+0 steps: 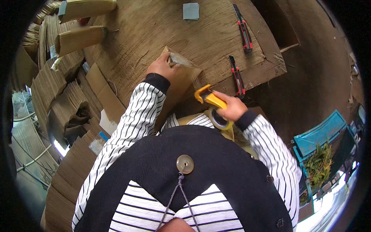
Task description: The person assembles a small cardboard box by folding flaps and securing them with a tape dispenser. They then use a utility knife to trim excess cardboard and continue taping the structure.
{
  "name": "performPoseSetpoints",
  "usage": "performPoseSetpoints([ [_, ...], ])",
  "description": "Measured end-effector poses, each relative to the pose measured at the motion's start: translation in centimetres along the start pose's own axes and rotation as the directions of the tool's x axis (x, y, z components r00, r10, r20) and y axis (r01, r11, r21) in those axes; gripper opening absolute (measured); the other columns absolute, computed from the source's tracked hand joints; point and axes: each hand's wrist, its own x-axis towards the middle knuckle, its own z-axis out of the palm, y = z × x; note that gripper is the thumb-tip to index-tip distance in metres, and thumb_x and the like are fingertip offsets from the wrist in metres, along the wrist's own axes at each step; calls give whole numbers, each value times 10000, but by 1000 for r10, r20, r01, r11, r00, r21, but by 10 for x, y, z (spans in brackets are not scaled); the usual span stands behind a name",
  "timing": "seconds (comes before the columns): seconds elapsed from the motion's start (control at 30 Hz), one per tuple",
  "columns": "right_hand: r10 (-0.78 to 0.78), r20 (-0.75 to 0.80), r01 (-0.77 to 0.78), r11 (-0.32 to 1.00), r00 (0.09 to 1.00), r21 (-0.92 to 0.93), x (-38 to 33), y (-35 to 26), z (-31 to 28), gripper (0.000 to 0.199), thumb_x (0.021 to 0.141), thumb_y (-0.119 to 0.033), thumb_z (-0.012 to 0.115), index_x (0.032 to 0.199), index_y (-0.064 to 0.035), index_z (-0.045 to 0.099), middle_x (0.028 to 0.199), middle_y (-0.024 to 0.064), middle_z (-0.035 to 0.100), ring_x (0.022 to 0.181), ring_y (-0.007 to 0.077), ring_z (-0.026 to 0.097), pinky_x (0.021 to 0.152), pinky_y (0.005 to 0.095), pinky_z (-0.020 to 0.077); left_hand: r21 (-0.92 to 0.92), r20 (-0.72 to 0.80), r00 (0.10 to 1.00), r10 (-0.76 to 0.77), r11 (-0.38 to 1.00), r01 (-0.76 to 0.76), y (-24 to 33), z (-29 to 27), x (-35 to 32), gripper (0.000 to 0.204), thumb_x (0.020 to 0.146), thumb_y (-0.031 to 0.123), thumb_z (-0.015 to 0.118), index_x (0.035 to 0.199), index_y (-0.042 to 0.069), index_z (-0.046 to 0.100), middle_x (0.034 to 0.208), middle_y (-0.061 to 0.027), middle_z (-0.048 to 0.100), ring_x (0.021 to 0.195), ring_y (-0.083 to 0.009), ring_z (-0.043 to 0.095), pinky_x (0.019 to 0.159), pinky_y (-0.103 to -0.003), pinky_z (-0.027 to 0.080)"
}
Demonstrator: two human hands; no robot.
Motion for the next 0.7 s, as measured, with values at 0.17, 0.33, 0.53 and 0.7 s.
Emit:
performPoseSetpoints([
  [0.17, 211, 303, -154, 967, 929, -202, 139, -17, 4, 668, 696, -78, 705, 1337, -29, 521, 1069, 128, 669, 852, 148, 636, 761, 271, 513, 11, 49, 999, 2, 1000, -3, 11, -10, -1, 660, 853, 427, 614, 1381, 78, 427, 1356, -155, 513, 1217, -295, 524, 1014, -375, 426],
  [0.33, 165, 386, -48, 954, 908, -295, 159, -9, -10, 536, 708, -303, 718, 1207, -125, 637, 1112, 85, 670, 951, 197, 626, 764, 338, 492, -18, -44, 996, 79, 997, -80, -2, 3, 7, 677, 846, 380, 641, 1412, 107, 390, 1388, -157, 482, 1241, -297, 504, 1025, -372, 417],
  [0.53, 263, 551, 170, 771, 792, -613, 189, -73, 3, 236, 750, -281, 713, 927, -126, 742, 876, 47, 696, 832, 177, 619, 705, 335, 464, -64, -33, 999, 12, 998, -14, -14, 0, -2, 713, 832, 335, 671, 1431, 106, 360, 1415, -168, 447, 1259, -300, 486, 1026, -367, 415],
  [0.7, 95, 730, 289, 878, 677, -382, 208, 42, 32, 334, 779, -306, 710, 1053, -116, 716, 998, 69, 701, 884, 176, 628, 765, 321, 490, 54, -161, 949, 271, 963, -266, 12, 4, -1, 704, 826, 295, 668, 1428, 89, 366, 1415, -154, 450, 1292, -327, 441, 1083, -418, 337],
])
